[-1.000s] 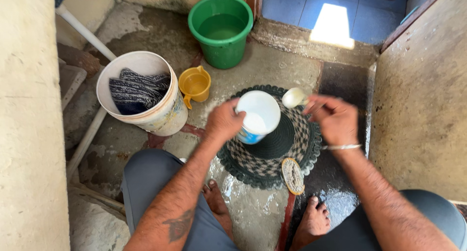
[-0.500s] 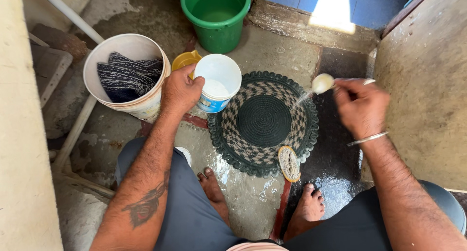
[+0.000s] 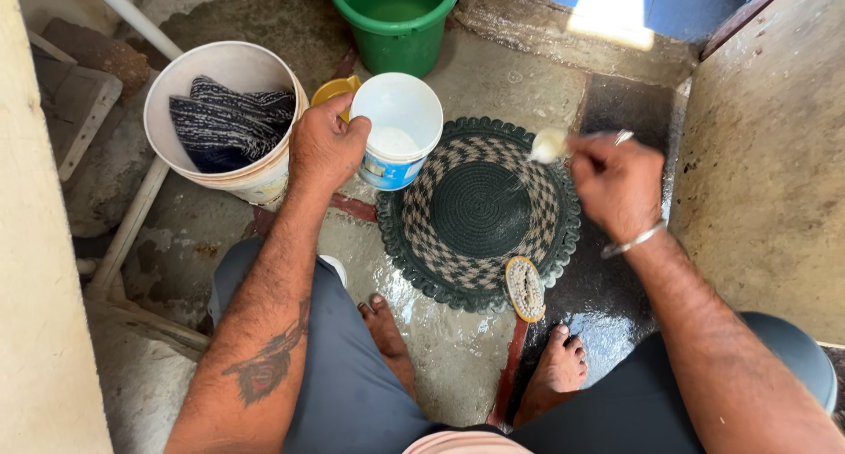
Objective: The person scrubs a circular rug with a brush and soapy water while sitting on the floor.
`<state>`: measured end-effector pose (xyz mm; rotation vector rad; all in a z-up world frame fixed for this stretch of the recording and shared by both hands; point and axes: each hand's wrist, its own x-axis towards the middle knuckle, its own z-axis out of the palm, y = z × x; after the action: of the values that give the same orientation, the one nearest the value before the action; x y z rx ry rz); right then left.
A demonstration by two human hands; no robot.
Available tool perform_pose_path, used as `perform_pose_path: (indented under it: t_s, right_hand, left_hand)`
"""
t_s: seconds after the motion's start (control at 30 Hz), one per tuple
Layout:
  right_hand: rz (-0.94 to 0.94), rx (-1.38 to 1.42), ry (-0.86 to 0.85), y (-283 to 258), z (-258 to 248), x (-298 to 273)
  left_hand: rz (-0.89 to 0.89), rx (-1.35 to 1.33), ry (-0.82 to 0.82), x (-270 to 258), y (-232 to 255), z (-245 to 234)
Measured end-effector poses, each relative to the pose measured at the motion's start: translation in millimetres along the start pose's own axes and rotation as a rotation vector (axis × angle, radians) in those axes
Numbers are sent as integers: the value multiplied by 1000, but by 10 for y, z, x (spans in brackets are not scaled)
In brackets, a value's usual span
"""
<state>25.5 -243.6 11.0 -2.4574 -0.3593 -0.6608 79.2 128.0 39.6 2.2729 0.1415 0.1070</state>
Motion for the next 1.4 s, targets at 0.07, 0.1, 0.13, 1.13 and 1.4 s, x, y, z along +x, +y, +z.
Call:
perform_pose_path:
  t_s: [0.07,0.1,0.13,1.13,1.4]
  right_hand:
    - [-45,37,-33,-23,106,46]
    - [-69,54,-50,-31,147,76]
    - [-45,28,-41,-37,191,133]
    - [-227,-276,25,-115,-23,250]
    - [-131,6,-54,-244,-130,187]
  left_hand:
    - [-21,4,5,19,-32,5]
    - [-29,-6,8,0,-49,10]
    - [-30,-16,16,16,-45,5]
    - [5,102,-110,-118,-36,34]
    - [-57,141,-329,-192,120,190]
